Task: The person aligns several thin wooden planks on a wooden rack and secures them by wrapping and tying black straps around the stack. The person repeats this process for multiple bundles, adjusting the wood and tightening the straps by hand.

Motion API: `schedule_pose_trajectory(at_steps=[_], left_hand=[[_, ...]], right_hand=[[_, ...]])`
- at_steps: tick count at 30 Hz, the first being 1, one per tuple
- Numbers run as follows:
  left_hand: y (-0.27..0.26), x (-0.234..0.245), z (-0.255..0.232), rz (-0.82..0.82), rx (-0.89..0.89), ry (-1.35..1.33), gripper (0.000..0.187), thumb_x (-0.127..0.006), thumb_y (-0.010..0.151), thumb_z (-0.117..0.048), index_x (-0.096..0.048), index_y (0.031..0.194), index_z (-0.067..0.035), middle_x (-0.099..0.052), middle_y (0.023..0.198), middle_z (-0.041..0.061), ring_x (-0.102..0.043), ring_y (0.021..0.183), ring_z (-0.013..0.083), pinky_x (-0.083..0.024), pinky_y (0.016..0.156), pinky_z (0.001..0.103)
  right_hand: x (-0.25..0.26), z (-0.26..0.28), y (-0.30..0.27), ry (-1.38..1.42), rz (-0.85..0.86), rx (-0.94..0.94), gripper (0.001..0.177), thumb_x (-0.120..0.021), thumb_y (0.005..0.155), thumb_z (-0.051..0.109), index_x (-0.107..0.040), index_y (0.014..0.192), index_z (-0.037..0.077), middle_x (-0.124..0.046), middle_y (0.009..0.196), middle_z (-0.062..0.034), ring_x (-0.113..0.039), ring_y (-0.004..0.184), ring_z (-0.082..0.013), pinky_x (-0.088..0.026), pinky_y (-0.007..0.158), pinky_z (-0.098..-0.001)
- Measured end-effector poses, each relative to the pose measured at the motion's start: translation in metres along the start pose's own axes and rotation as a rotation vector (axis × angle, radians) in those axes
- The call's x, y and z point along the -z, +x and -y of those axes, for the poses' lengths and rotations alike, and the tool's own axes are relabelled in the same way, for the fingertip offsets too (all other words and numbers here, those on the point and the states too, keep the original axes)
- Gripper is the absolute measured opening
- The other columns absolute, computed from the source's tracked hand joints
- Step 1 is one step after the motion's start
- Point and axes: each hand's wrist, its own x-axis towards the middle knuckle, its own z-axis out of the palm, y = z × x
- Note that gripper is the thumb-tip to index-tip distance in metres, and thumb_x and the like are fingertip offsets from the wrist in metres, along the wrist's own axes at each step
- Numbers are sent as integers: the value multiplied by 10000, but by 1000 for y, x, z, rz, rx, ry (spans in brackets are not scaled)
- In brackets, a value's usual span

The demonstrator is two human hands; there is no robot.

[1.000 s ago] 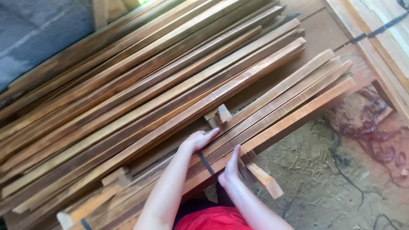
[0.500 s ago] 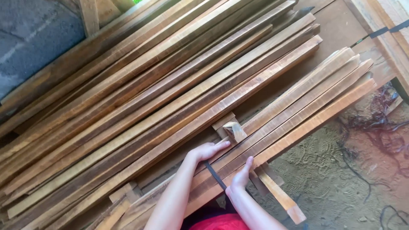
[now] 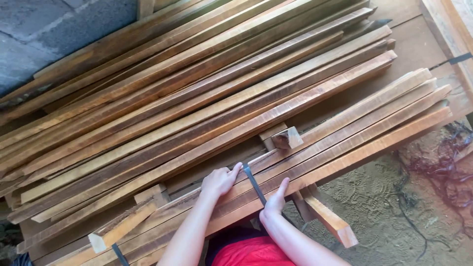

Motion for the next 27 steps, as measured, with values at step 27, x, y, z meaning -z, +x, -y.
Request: schedule_pose_trajectory(at_steps=[27], left_hand=[[-51, -160, 132, -1155, -423, 265, 1078, -700, 670, -855, -534, 1394, -73, -474, 1475, 120, -340, 1467, 302, -191, 1203, 606]], right_hand=[[-118, -20, -125, -1848, 924, 1564, 646, -521, 989, 608, -755, 1044, 8, -750, 1081, -222, -719, 1043, -394, -545, 964, -479]])
